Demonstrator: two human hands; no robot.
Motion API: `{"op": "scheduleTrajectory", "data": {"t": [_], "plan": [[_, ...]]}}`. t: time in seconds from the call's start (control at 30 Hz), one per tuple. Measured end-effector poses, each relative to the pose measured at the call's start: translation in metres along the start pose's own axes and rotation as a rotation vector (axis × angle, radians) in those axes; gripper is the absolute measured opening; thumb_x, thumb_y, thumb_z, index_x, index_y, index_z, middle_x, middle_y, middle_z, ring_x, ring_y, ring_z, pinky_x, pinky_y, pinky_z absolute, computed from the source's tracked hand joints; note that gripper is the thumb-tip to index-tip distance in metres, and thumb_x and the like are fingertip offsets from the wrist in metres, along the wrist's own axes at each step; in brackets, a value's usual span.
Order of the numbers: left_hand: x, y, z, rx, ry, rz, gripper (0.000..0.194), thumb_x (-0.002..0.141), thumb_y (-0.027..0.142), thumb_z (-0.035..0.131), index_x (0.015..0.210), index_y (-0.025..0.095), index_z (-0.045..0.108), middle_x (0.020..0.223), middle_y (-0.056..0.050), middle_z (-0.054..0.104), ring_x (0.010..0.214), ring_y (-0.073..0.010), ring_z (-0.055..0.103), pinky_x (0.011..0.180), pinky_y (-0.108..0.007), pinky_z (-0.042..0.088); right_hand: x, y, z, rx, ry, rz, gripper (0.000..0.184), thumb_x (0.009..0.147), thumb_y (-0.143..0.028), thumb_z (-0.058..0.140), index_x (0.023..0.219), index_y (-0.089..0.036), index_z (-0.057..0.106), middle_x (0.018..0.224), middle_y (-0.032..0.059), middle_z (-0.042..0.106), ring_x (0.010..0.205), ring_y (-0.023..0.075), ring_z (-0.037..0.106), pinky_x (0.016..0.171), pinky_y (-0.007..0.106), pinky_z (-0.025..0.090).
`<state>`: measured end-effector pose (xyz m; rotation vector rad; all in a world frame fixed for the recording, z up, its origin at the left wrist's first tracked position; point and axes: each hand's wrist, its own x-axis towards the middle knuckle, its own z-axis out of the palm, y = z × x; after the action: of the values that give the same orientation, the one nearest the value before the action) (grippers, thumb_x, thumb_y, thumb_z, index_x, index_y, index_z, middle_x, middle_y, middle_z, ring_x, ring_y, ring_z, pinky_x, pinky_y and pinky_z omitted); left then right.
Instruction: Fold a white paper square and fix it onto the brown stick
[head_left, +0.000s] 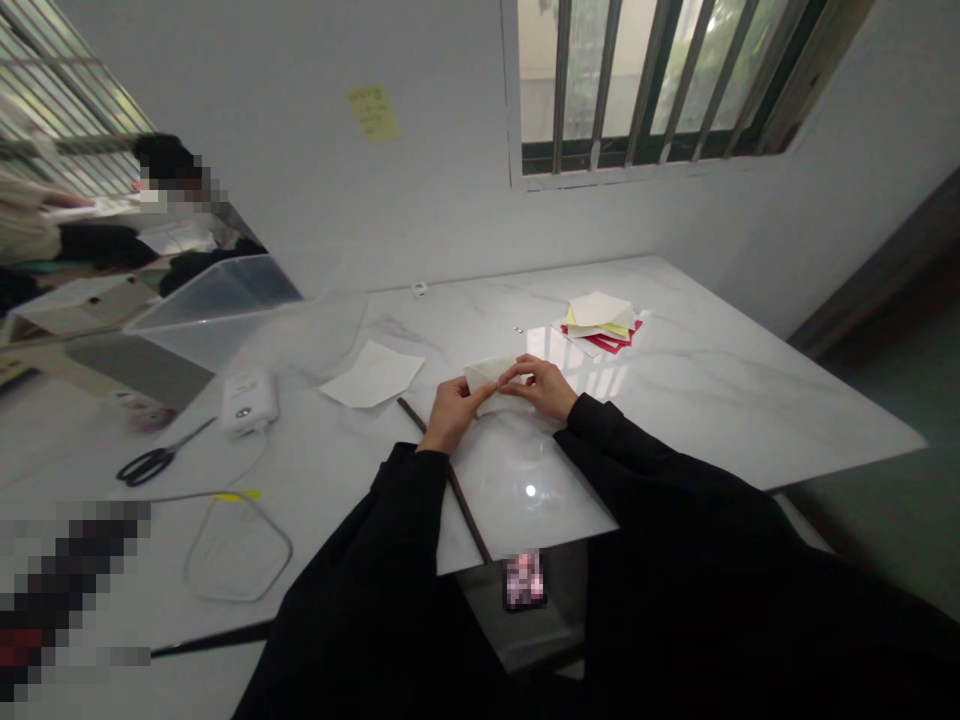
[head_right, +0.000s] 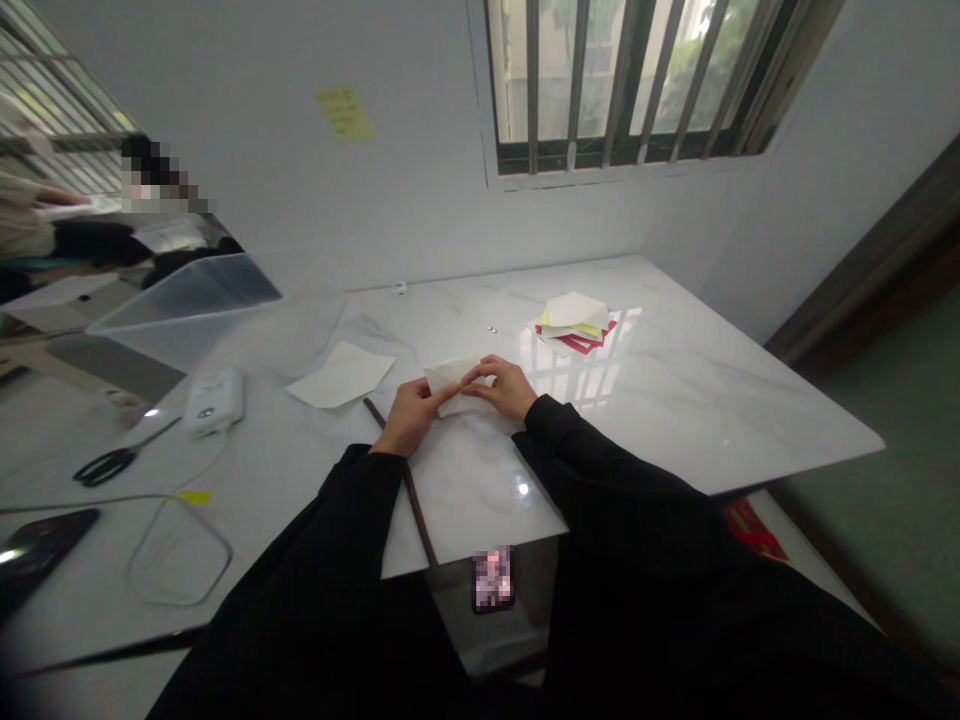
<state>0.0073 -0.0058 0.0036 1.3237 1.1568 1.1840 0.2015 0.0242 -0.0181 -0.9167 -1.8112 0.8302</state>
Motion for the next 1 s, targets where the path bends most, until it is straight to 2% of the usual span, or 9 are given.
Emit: {"op": "scheduleTrajectory", "data": {"t": [0.4,0.67,0.8,0.9,1.0], "plan": [[-0.001,0.002,0.000,0.044,-0.025,0.008,0.055,0.070,0.055,0.085,0.100,0.010,0.080,0.087,-0.010,0.080,0.079,-0.0245,0.071,0.074,-0.034,0.055,-0.002,-0.011,0.002,0.001,0.055,0.111,0.015,0.082,-0.035,0.078,0.088,-0.021,0.079,0.096,0.0039,0.075,0.091,0.0185,0.067,0.073,0.028,0.049],[-0.001,0.000,-0.001,0.032,-0.054,0.008,0.058,0.070,0.057,0.084,0.103,0.010,0.080,0.089,-0.011,0.080,0.083,-0.0264,0.072,0.076,-0.035,0.055,-0.001,-0.011,0.005,-0.019,0.087,0.141,0.023,0.083,-0.042,0.075,0.089,-0.020,0.078,0.082,0.0019,0.074,0.076,0.0158,0.061,0.071,0.028,0.046],[0.000,-0.001,0.001,0.020,-0.037,0.012,0.059,0.069,0.059,0.085,0.101,0.010,0.080,0.088,-0.010,0.079,0.081,-0.0255,0.071,0.074,-0.034,0.055,-0.002,-0.014,0.006,-0.012,0.108,0.135,0.024,0.082,-0.042,0.075,0.090,-0.020,0.076,0.083,0.0012,0.073,0.073,0.0153,0.060,0.075,0.030,0.049],[0.000,-0.002,0.002,0.016,-0.029,0.018,0.061,0.068,0.060,0.085,0.101,0.010,0.080,0.088,-0.011,0.079,0.080,-0.0257,0.071,0.075,-0.035,0.055,-0.004,-0.016,0.007,0.062,0.135,0.121,0.036,0.081,-0.042,0.077,0.110,-0.022,0.073,0.091,0.0017,0.074,0.078,0.0174,0.063,0.078,0.033,0.053],[0.000,-0.002,0.002,-0.001,-0.029,0.015,0.062,0.067,0.062,0.085,0.101,0.010,0.080,0.089,-0.011,0.079,0.079,-0.0256,0.071,0.075,-0.035,0.055,-0.005,-0.017,0.008,0.156,0.130,0.103,0.069,0.081,-0.041,0.078,0.145,-0.029,0.055,0.102,0.0021,0.074,0.083,0.0191,0.066,0.083,0.036,0.056]]}}
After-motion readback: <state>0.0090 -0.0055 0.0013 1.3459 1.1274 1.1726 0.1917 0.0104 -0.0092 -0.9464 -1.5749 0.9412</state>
